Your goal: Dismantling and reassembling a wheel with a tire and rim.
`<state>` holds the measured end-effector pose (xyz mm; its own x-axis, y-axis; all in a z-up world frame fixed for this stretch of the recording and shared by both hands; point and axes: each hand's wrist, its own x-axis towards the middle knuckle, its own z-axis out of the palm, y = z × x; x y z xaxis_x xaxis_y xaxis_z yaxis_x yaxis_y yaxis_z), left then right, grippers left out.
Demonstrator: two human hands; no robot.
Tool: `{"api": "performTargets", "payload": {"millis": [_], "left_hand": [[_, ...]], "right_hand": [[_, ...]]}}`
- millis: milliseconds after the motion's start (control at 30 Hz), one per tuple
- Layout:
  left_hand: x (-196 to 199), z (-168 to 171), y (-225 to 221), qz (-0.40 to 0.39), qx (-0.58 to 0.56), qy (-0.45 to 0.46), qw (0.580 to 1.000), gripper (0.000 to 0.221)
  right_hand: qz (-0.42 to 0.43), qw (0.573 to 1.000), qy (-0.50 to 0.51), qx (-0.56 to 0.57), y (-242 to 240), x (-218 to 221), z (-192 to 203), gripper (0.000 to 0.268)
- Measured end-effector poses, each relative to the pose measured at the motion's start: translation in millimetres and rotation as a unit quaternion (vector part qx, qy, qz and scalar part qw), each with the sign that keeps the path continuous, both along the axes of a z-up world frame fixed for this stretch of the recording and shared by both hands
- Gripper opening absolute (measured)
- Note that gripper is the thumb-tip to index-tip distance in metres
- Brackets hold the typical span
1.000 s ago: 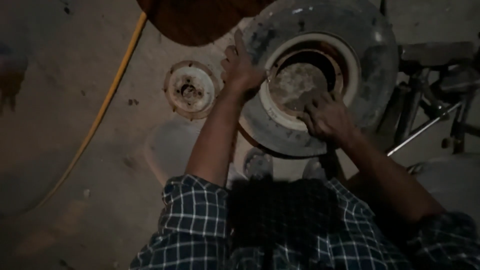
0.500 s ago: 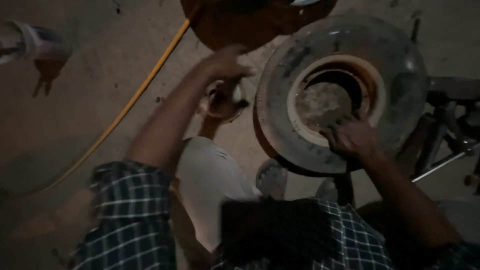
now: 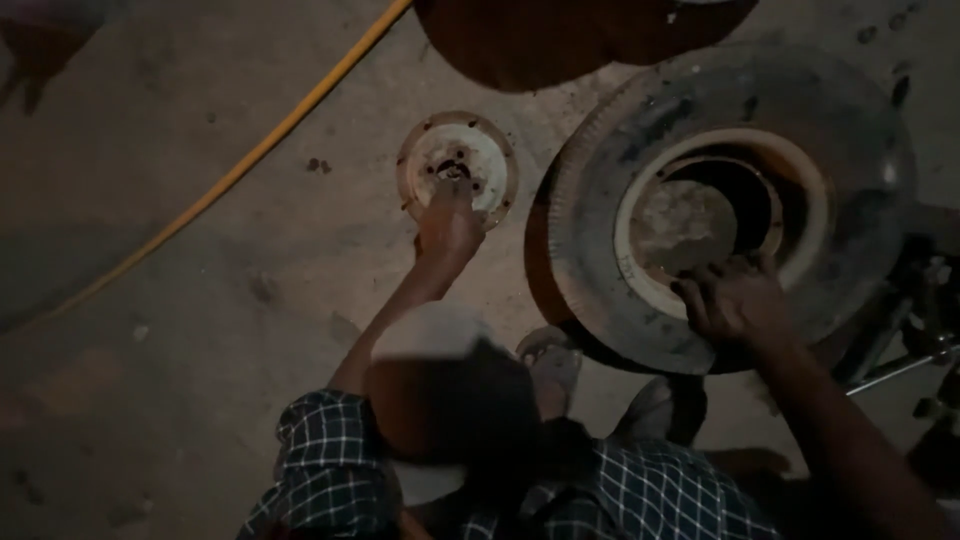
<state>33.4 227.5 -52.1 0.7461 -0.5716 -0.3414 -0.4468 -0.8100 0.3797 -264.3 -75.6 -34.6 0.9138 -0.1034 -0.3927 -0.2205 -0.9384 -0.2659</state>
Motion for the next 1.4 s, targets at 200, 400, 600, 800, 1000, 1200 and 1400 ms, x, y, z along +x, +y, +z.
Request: {"api": "performTargets", "payload": {"millis": [200, 400, 600, 800, 1000, 1200, 1400], "left_hand": [[2.4, -16.9, 3.4, 0.025, 0.043, 0.004, 0.999, 0.039], [10.1, 40.5, 4.9, 0.108, 0.002, -0.002, 0.994, 0.047], [50.4, 171.5, 27.2, 0.049, -0.053, -0.014, 0.997, 0.052], [39.6, 246.0, -31.4, 0.025, -0.161, 0.237, 0.958, 0.049], [-12.7, 186.8, -101.8, -0.042, -0.175, 0.529, 0.829, 0.062], [-39.1, 140.3, -123.6, 0.118, -0.090, 0.620, 0.771, 0.059], [-26.9, 122.3, -98.1, 0.128, -0.029, 0.482, 0.866, 0.049]], "right_hand": [[-0.018, 1.000, 0.010, 0.012, 4.3, 11.6, 21.8, 0.033], [-0.066, 0.980, -0.109, 0.152, -9.9, -22.6, -20.0, 0.043], [-0.114, 0.978, -0.143, 0.105, -30.4, -10.7, -23.0, 0.042], [-0.412, 0.818, -0.222, 0.334, -67.5, -6.4, 24.2, 0.046], [-0.493, 0.629, -0.136, 0.585, -24.8, 0.3, 26.7, 0.075], [-0.458, 0.701, -0.043, 0.545, 18.4, -7.0, 39.7, 0.098], [-0.354, 0.800, -0.086, 0.478, 50.6, -0.8, -2.0, 0.096]]}}
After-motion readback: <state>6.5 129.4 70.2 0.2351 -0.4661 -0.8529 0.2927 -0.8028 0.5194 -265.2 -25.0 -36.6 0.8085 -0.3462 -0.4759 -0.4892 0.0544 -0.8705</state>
